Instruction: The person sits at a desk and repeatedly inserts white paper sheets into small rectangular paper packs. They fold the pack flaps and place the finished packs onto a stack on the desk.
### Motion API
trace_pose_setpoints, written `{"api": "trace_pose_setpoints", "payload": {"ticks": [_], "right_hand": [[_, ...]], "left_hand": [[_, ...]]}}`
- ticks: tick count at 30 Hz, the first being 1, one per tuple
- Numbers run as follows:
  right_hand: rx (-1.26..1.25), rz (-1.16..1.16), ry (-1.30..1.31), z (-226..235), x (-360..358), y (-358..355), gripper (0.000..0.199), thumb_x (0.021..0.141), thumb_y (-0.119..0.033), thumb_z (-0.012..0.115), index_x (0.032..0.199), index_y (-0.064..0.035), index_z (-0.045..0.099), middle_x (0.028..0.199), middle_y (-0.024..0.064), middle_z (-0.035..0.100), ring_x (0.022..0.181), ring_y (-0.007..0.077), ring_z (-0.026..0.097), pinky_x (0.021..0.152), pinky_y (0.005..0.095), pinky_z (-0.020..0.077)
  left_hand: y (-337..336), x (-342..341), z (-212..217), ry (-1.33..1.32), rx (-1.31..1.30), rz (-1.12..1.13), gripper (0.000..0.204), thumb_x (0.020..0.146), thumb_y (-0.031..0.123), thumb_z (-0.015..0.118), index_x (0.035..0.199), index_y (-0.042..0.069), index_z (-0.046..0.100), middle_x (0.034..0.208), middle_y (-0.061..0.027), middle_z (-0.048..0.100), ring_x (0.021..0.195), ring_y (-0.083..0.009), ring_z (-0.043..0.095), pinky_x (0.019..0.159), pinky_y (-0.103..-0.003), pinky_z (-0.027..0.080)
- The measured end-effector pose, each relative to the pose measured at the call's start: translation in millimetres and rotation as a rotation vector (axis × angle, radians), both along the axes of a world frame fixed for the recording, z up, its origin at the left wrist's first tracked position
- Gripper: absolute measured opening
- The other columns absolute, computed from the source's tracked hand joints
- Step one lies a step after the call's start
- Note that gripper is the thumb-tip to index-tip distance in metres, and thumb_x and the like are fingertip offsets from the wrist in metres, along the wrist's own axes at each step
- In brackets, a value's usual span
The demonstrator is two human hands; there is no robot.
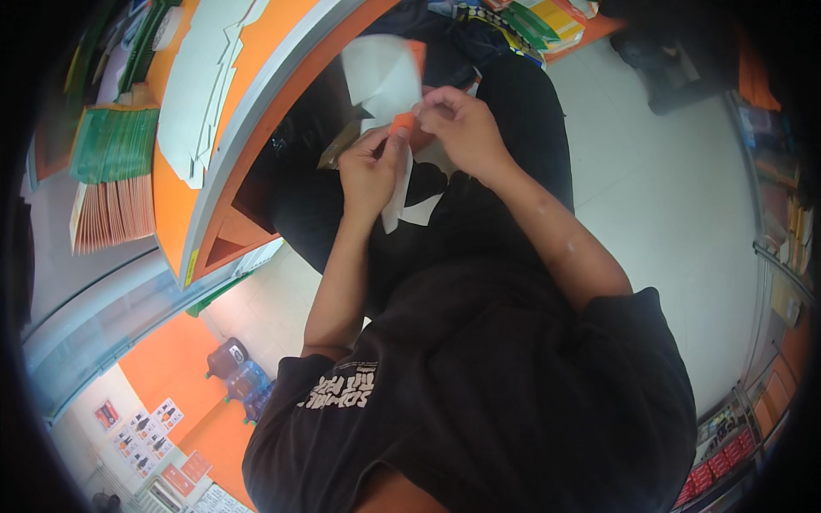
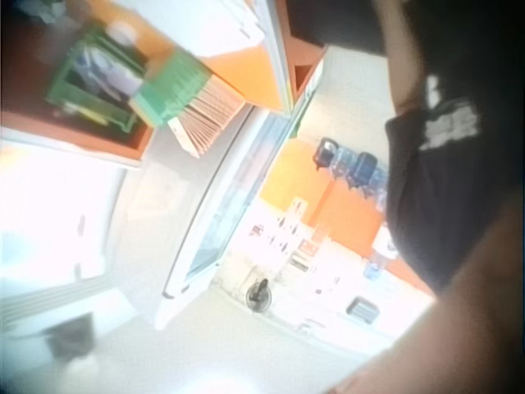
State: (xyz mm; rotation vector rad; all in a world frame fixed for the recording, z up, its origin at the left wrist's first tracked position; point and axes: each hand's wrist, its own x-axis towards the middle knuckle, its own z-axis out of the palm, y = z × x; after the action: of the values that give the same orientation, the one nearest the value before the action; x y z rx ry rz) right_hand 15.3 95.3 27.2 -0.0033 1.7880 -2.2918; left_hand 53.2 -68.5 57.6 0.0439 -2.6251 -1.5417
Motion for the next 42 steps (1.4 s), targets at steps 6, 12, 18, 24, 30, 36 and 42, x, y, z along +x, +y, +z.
{"api": "trace_pose_setpoints", "payload": {"ticks": [6,12,18,24,30,36,42], "right_hand": [[0.203,0.049,0.310,25,4,-5,0.023,0.091,-0.015,0.072,0.103,0.0031,0.070,0.132,0.0167,0.064,0.091,0.0177,0.073,0.078,0.0288,0.0582],[0.207,0.088,0.284,40,0,-1,0.018,0.090,-0.011,0.072,0.103,0.0027,0.072,0.132,0.0146,0.065,0.086,0.0126,0.070,0.076,0.0270,0.0567],[0.176,0.084,0.260,38,-1,-1,0.019,0.089,-0.014,0.073,0.100,0.0018,0.072,0.130,0.0144,0.066,0.074,0.0109,0.071,0.066,0.0248,0.0560],[0.130,0.042,0.252,42,7,-7,0.019,0.090,-0.013,0.073,0.101,0.0023,0.073,0.131,0.0141,0.066,0.072,0.0083,0.069,0.061,0.0233,0.0545],[-0.023,0.065,0.126,42,5,-5,0.021,0.090,-0.013,0.074,0.104,0.0025,0.073,0.131,0.0149,0.066,0.079,0.0092,0.070,0.062,0.0236,0.0547],[0.137,0.066,0.249,44,7,-3,0.023,0.088,-0.012,0.074,0.107,0.0005,0.074,0.130,0.0163,0.066,0.099,0.0155,0.071,0.075,0.0278,0.0575],[0.468,0.173,0.746,53,11,3,0.042,0.088,-0.001,0.060,0.129,-0.0048,0.064,0.147,0.0172,0.051,0.122,0.0280,0.061,0.098,0.0345,0.0512]], "left_hand": [[-13,-3,12,-0.251,0.368,-0.060,0.026,0.099,0.018,0.065,0.114,-0.002,0.072,0.091,-0.0069,0.073,0.082,-0.0110,0.066,0.078,-0.025,0.053],[-16,-2,22,-0.222,0.432,-0.129,0.028,0.101,0.016,0.062,0.120,-0.003,0.069,0.098,-0.0075,0.072,0.087,-0.0113,0.065,0.081,-0.025,0.053],[-15,-2,23,-0.216,0.473,-0.102,0.028,0.101,0.017,0.061,0.120,-0.003,0.068,0.098,-0.0071,0.072,0.086,-0.0114,0.065,0.081,-0.025,0.053],[-16,-3,21,-0.236,0.547,-0.075,0.029,0.102,0.017,0.061,0.120,-0.004,0.067,0.099,-0.0074,0.071,0.088,-0.0115,0.064,0.080,-0.026,0.053],[-19,-3,19,-0.253,0.595,-0.087,0.030,0.101,0.018,0.061,0.122,-0.004,0.066,0.101,-0.0075,0.070,0.090,-0.0122,0.064,0.080,-0.026,0.052],[-18,-2,24,-0.279,0.650,-0.077,0.029,0.102,0.018,0.061,0.121,-0.003,0.066,0.101,-0.0075,0.070,0.091,-0.0128,0.065,0.082,-0.027,0.053],[-21,-6,24,-0.252,0.887,-0.058,0.028,0.101,0.019,0.062,0.121,0.000,0.066,0.105,-0.0062,0.070,0.095,-0.0114,0.066,0.086,-0.027,0.054]]}}
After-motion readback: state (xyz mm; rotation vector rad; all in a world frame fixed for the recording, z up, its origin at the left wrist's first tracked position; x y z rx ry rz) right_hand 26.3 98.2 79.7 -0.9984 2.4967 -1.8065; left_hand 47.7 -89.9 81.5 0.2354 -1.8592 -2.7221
